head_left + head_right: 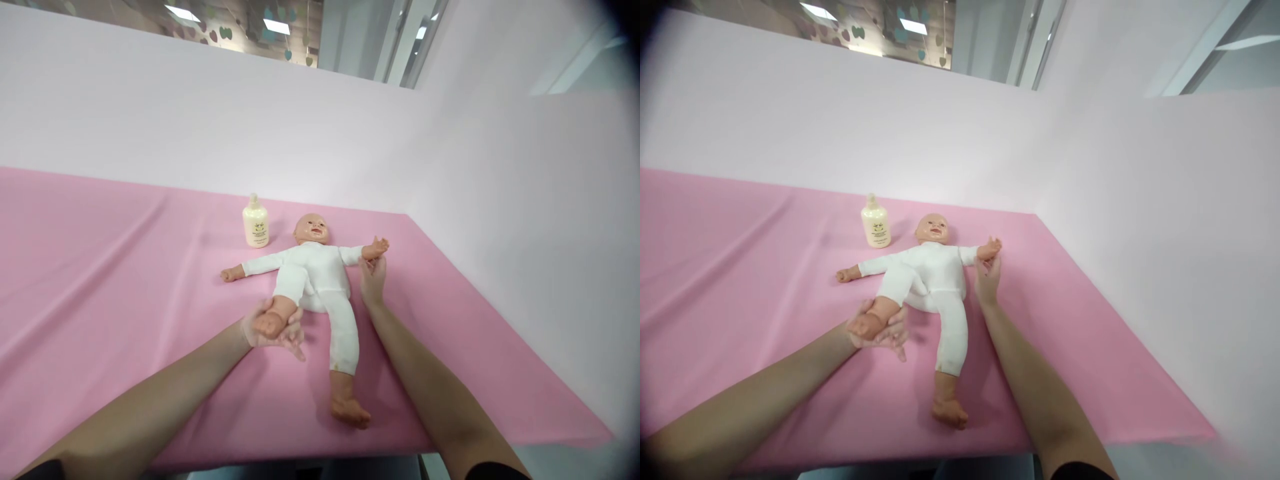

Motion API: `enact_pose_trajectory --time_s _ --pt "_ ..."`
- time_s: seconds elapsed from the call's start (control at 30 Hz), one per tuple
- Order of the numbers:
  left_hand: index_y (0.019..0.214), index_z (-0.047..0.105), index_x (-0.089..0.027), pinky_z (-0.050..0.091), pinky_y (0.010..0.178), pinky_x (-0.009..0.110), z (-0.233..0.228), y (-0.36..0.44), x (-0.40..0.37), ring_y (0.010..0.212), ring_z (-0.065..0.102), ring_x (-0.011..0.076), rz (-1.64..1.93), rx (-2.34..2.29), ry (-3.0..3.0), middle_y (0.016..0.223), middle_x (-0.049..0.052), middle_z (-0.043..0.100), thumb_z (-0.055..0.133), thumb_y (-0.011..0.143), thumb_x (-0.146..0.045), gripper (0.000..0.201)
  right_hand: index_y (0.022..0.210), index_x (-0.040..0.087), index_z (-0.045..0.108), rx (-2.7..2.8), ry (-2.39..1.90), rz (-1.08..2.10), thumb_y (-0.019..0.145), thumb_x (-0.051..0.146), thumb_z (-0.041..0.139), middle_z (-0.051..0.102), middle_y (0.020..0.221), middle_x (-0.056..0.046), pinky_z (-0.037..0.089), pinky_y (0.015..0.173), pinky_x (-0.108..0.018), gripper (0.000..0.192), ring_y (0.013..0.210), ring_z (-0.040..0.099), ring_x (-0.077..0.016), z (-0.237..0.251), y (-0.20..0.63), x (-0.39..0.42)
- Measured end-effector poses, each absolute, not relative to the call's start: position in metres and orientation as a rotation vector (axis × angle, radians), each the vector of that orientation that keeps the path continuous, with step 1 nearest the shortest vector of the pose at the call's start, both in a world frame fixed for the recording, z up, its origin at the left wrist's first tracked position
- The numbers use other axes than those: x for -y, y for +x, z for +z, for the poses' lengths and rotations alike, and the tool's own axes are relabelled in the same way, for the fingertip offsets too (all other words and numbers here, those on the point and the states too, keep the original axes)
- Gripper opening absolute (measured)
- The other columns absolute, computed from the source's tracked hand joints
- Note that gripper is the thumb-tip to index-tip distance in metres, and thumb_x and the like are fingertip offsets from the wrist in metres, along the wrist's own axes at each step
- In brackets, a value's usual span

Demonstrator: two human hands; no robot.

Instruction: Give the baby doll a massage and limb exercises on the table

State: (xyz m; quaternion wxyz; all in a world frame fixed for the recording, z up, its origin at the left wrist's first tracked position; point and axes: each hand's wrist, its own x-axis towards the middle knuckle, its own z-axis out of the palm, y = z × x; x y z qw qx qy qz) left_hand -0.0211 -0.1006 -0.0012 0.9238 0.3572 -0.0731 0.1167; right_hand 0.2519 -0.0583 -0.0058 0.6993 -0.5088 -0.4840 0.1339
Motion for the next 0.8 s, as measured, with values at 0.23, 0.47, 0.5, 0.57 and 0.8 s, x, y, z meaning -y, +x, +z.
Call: enact_pose_trajectory --time_s 0.23,0.47,0.5,0.57,0.8 --pt "0.077 0.046 -0.016 0.044 0.081 0.044 0.004 -0.016 0.096 0.066 0.047 0.0157 0.428 -0.115 0.576 0.056 -0.002 0.044 0.047 0.078 -0.06 0.044 0.112 0.025 0.056 1.673 -1.106 -0.128 0.083 0.032 0.057 0.06 0.109 -0.007 0.042 0.097 -0.046 0.03 0.107 0.054 -0.023 -0.002 0.234 0.072" --pt "0.081 0.051 -0.013 0.049 0.068 0.034 0.005 -0.014 0.095 0.064 0.049 0.0149 0.424 -0.158 0.535 0.06 0.0 0.046 0.047 0.082 -0.057 0.044 0.11 0.028 0.061 1.885 -1.106 -0.228 0.083 0.025 0.054 0.062 0.106 -0.005 0.044 0.093 -0.043 0.028 0.101 0.057 -0.0214 0.003 0.232 0.073" --pt "0.081 0.051 -0.013 0.049 0.066 0.033 0.005 -0.014 0.095 0.064 0.049 0.0149 0.419 -0.155 0.539 0.06 0.0 0.047 0.048 0.082 -0.057 0.043 0.11 0.028 0.061 1.885 -1.1 -0.233 0.083 0.025 0.054 0.062 0.106 -0.005 0.044 0.093 -0.042 0.027 0.101 0.057 -0.0214 0.003 0.232 0.073" --pt "0.081 0.051 -0.014 0.049 0.065 0.033 0.004 -0.015 0.094 0.065 0.05 0.0158 0.392 -0.133 0.566 0.06 0.001 0.048 0.05 0.079 -0.058 0.044 0.11 0.027 0.061 1.88 -1.085 -0.224 0.083 0.025 0.055 0.062 0.106 -0.005 0.044 0.094 -0.043 0.027 0.102 0.057 -0.0215 0.003 0.232 0.074" --pt "0.083 0.052 -0.017 0.048 0.07 0.046 -0.003 -0.023 0.101 0.07 0.057 0.023 0.097 0.092 0.85 0.067 0.005 0.06 0.065 0.062 -0.064 0.054 0.11 0.023 0.057 1.62 -1.146 -0.048 0.08 0.034 0.061 0.061 0.108 -0.008 0.042 0.096 -0.045 0.033 0.104 0.054 -0.0224 -0.004 0.244 0.067"
